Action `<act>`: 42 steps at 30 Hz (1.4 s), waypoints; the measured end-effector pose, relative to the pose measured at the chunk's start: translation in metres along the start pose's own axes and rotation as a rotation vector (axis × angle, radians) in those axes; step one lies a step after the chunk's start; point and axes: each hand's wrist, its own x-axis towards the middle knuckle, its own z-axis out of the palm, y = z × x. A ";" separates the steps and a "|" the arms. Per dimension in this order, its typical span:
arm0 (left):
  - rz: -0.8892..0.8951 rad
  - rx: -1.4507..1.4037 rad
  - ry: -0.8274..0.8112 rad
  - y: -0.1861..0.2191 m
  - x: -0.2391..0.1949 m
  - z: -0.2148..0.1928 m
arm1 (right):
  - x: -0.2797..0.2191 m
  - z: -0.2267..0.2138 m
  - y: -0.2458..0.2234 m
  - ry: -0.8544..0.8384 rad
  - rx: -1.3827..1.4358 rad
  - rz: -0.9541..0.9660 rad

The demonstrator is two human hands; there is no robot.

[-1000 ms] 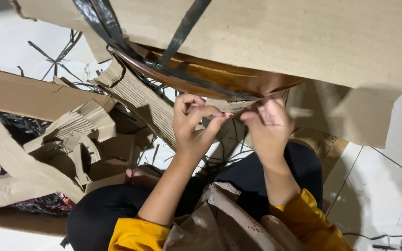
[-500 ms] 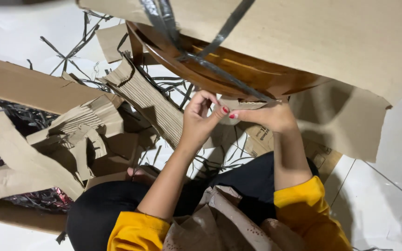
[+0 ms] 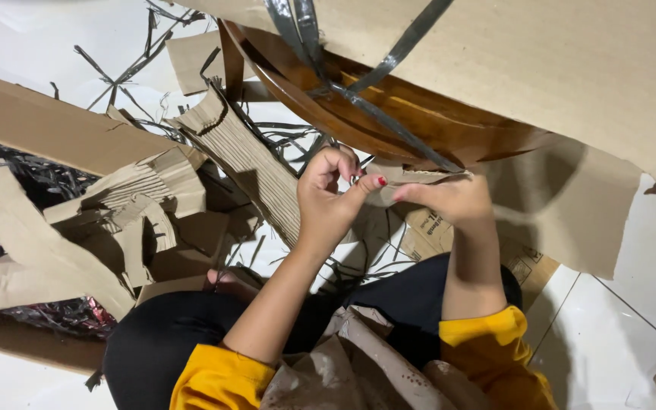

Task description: Removing protective cardboard and plastic ties from a wooden chair leg

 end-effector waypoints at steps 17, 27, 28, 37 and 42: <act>0.713 0.330 -0.266 0.011 -0.012 0.005 | -0.037 0.027 0.016 0.746 -0.453 -0.436; 0.933 0.451 -0.432 0.044 -0.011 0.017 | -0.038 0.067 -0.039 0.503 -0.073 -0.901; 0.932 0.452 -0.432 0.044 -0.014 0.019 | -0.037 0.065 -0.035 0.503 -0.072 -0.900; 0.578 0.283 -0.326 -0.011 -0.040 0.006 | -0.047 0.040 -0.024 0.481 0.010 -0.788; 0.404 0.467 -0.109 0.011 -0.008 0.018 | -0.056 0.029 -0.033 0.402 -0.098 -0.999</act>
